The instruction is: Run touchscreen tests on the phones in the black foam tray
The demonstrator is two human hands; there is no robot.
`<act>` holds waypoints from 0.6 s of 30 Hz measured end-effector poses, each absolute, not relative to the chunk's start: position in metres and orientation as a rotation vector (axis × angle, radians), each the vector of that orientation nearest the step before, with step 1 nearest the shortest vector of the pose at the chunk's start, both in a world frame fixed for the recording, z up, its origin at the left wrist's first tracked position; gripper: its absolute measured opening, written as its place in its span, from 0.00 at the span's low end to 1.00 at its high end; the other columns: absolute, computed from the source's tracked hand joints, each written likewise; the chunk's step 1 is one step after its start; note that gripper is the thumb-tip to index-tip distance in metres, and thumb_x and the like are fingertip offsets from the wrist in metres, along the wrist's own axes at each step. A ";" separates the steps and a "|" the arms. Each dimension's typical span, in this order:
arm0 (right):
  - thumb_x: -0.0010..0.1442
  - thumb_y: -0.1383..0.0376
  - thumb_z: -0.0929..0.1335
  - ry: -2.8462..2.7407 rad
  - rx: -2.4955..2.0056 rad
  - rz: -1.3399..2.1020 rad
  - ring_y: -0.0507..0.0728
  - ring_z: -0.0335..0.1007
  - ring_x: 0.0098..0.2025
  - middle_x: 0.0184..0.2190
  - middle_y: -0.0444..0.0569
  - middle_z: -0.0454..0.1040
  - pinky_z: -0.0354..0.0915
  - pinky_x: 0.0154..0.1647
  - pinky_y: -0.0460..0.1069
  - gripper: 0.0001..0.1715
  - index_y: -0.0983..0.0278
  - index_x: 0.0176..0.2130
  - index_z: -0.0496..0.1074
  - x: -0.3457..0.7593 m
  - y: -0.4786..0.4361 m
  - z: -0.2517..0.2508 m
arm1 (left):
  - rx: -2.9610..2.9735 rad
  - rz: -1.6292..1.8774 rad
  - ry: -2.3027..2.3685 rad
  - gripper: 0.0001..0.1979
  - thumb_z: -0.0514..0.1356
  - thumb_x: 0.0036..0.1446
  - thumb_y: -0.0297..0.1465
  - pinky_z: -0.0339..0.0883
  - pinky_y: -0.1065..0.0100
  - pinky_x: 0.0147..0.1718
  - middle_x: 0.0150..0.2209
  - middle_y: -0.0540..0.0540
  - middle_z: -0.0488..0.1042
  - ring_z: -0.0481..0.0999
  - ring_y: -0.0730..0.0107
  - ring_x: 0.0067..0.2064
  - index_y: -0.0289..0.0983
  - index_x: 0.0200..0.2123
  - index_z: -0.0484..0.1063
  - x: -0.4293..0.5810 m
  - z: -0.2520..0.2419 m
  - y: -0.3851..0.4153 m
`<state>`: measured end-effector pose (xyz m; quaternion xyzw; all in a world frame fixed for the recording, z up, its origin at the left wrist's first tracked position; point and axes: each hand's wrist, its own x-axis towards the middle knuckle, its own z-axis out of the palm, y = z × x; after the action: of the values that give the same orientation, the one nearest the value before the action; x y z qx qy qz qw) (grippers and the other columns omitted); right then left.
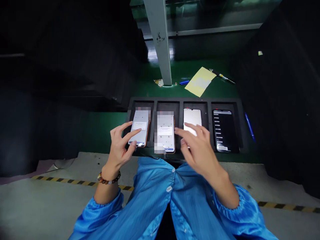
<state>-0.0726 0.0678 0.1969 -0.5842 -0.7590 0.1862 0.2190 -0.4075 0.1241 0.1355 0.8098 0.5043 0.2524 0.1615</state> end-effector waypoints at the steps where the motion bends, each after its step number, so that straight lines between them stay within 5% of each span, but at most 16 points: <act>1: 0.76 0.66 0.62 -2.034 -1.656 0.466 0.69 0.67 0.71 0.63 0.49 0.80 0.60 0.71 0.71 0.24 0.52 0.65 0.72 -0.062 0.067 0.199 | 2.318 0.695 1.425 0.21 0.58 0.71 0.39 0.62 0.38 0.67 0.73 0.39 0.66 0.66 0.42 0.68 0.48 0.63 0.80 -0.406 0.136 0.127; 8: 0.75 0.57 0.63 -1.463 -2.255 -0.064 0.74 0.77 0.58 0.54 0.61 0.82 0.73 0.61 0.71 0.22 0.61 0.60 0.78 0.050 0.060 0.191 | 2.303 0.684 1.363 0.23 0.55 0.73 0.44 0.59 0.35 0.66 0.73 0.40 0.67 0.66 0.37 0.69 0.50 0.64 0.79 -0.408 0.131 0.142; 12: 0.73 0.62 0.63 -1.424 -2.588 -0.066 0.76 0.79 0.55 0.53 0.70 0.80 0.73 0.57 0.69 0.23 0.69 0.58 0.78 0.085 0.066 0.181 | 2.252 0.787 1.355 0.24 0.54 0.74 0.45 0.55 0.34 0.67 0.74 0.39 0.65 0.65 0.36 0.71 0.49 0.66 0.77 -0.413 0.128 0.150; 18: 0.73 0.64 0.64 -1.511 -2.883 0.015 0.78 0.82 0.46 0.45 0.72 0.82 0.73 0.48 0.69 0.22 0.68 0.58 0.79 0.096 0.086 0.183 | 2.202 0.892 1.375 0.23 0.53 0.75 0.44 0.54 0.36 0.71 0.73 0.41 0.66 0.65 0.38 0.71 0.50 0.65 0.77 -0.419 0.127 0.162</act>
<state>0.0960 0.0856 0.1830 -0.8843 -0.4634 0.0045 -0.0565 -0.4191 0.1617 0.1267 0.7865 0.4912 0.3184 0.1970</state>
